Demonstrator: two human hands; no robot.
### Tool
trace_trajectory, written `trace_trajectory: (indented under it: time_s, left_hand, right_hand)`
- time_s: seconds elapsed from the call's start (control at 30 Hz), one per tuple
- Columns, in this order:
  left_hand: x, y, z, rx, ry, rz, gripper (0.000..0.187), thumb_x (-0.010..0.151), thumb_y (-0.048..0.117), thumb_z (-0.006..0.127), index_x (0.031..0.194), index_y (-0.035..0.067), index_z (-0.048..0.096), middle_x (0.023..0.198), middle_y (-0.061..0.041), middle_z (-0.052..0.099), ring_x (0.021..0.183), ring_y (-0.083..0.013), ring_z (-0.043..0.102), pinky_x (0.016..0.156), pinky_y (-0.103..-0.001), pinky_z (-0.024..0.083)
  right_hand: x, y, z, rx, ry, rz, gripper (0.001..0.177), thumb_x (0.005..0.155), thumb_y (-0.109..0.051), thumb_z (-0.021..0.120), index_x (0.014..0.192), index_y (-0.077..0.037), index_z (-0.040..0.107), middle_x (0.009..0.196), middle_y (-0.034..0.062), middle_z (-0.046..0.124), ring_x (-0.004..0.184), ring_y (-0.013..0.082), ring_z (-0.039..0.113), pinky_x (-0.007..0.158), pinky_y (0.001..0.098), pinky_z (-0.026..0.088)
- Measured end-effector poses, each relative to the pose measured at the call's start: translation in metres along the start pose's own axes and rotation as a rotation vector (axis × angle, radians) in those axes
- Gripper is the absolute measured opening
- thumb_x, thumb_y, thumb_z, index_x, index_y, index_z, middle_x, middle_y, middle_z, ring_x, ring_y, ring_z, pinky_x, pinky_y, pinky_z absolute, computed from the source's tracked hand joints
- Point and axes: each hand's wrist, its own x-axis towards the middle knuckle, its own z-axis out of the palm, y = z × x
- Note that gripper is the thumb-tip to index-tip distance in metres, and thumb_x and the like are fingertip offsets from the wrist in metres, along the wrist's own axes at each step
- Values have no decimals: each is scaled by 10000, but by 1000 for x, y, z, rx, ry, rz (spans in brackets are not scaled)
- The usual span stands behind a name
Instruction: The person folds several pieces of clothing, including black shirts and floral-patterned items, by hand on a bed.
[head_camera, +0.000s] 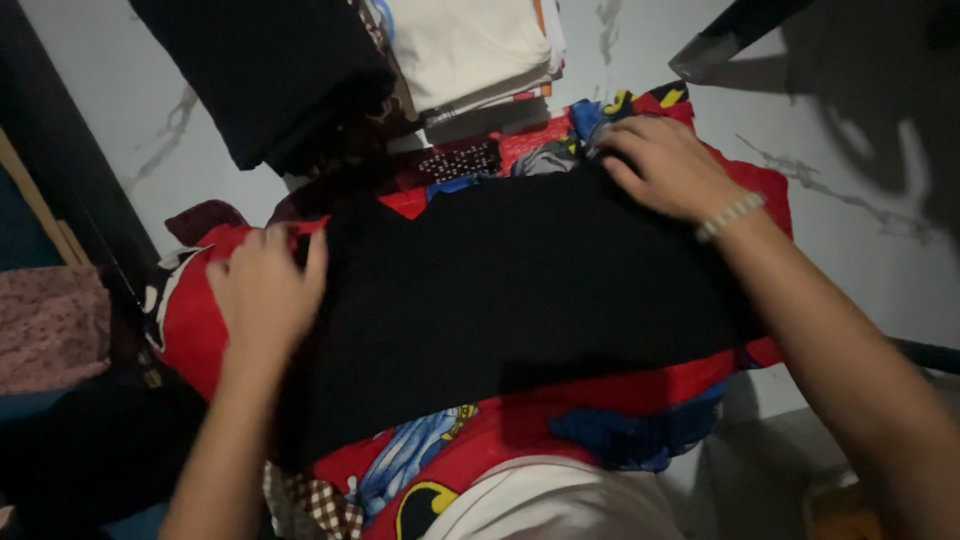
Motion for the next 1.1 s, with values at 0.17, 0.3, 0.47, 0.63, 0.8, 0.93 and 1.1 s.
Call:
trace_trajectory:
  time_s: [0.17,0.3,0.47,0.63,0.8,0.93,1.1]
  left_hand:
    - [100,-13,44,-41,-444,-166,782,851,729,681,1192,26,680,1130,-219,665,1084,-381,605,995,-620,360]
    - [134,-26,70,-327,-535,-192,598,804,454,822,1136,-42,776,1063,-215,767,975,-332,731,900,-437,560]
    - [122,-31,56,-840,-403,-347,531,865,351,715,1253,-10,687,1086,-198,757,936,-290,760,852,-394,615]
    - [120,-13,36,-653,-521,-503,705,906,445,724,1400,-21,536,1279,-263,609,1172,-387,623,983,-526,510]
    - [145,-9,69,-645,-484,-345,884,755,384,867,1424,-54,491,1424,-237,554,1311,-350,571,1097,-423,469]
    - [157,-10,84,-572,-418,-303,844,793,385,844,1452,-5,487,1457,-212,527,1327,-330,542,1112,-405,429]
    - [133,-12,38,-536,-512,-155,622,905,421,705,1423,89,611,1402,-157,645,1281,-290,618,1121,-414,435]
  right_hand:
    - [61,-5,11,-74,-471,205,357,1017,-389,553,1324,-230,643,1271,83,661,1191,238,587,1059,445,429]
    - [74,0,4,-179,-678,239,350,946,-455,630,1252,-287,660,1240,48,678,1234,213,542,1107,460,322]
    - [70,26,17,-172,-639,114,368,895,-508,648,1191,-294,696,1234,73,626,1224,247,545,1011,457,413]
    - [74,31,32,-300,-560,91,460,858,-502,732,1226,-231,674,1283,101,550,1205,289,512,938,415,452]
    - [77,26,28,-178,-481,116,440,888,-413,736,1264,-199,651,1179,82,674,1152,224,602,1016,440,419]
    - [75,20,21,-345,-577,126,449,919,-425,714,1315,-231,631,1200,55,685,1171,221,594,1055,442,402]
    - [71,33,17,-453,-546,17,472,866,-487,736,1267,-251,659,1262,79,590,1217,256,513,1005,483,421]
